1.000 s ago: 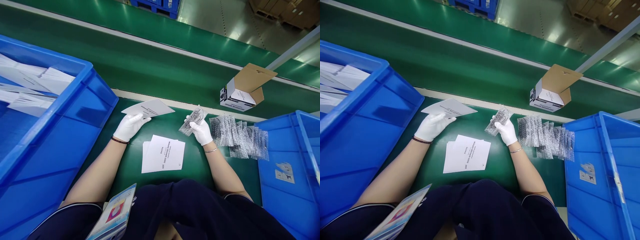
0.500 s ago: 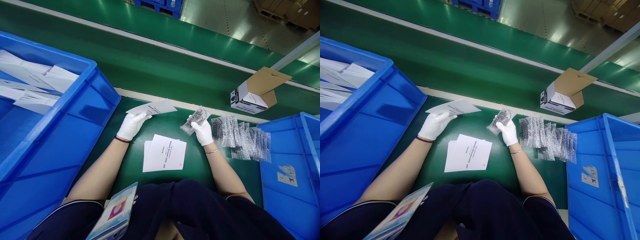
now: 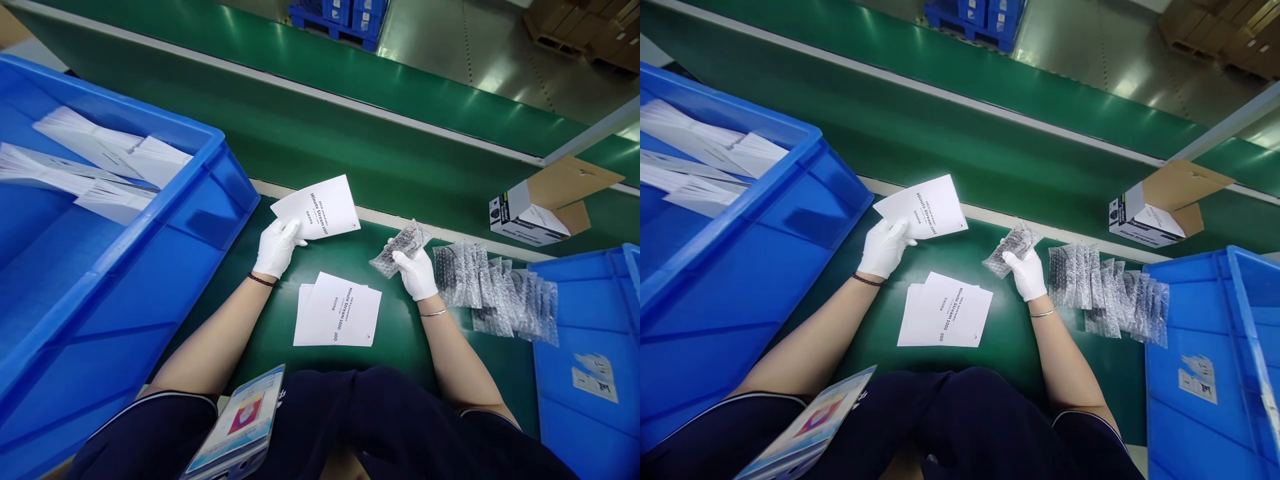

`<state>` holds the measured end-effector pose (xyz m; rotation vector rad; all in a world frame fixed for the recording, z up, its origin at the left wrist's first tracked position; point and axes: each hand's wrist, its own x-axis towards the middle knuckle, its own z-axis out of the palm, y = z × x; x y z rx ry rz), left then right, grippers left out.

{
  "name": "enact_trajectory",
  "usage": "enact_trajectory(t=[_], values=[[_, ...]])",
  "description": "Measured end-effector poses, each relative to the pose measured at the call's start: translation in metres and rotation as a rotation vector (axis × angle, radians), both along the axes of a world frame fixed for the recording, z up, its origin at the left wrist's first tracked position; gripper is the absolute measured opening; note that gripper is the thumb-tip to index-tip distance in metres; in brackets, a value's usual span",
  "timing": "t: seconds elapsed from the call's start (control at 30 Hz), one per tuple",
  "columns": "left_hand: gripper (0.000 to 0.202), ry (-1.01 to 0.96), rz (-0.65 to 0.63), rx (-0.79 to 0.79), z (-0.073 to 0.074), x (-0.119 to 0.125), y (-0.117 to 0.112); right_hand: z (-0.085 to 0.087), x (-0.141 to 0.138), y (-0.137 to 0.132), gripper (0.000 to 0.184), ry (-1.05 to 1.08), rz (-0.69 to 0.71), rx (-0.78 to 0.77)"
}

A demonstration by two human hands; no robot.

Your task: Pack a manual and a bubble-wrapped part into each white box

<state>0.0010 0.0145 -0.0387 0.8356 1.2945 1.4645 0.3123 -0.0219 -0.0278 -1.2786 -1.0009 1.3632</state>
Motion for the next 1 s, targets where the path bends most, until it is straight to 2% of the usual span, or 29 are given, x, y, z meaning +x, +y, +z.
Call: enact_trajectory(t=[0.17,0.5,0.87,1.0], values=[[0.029,-0.015,-0.024,-0.004,0.004,-0.004,-0.001,-0.001,0.0,0.0,0.057,0.035,-0.029,0.032],[0.038,-0.3,-0.114,0.034,0.019,-0.002,-0.002,-0.001,-0.001,-0.001,0.055,0.05,-0.023,0.042],[0.023,-0.528,-0.03,-0.061,0.022,-0.005,0.001,0.005,-0.004,-0.003,0.058,0.082,-0.034,-0.011],[0.031,-0.559,-0.037,-0.081,0.024,-0.005,0.001,0.006,-0.006,-0.003,0.063,0.1,-0.05,-0.011]])
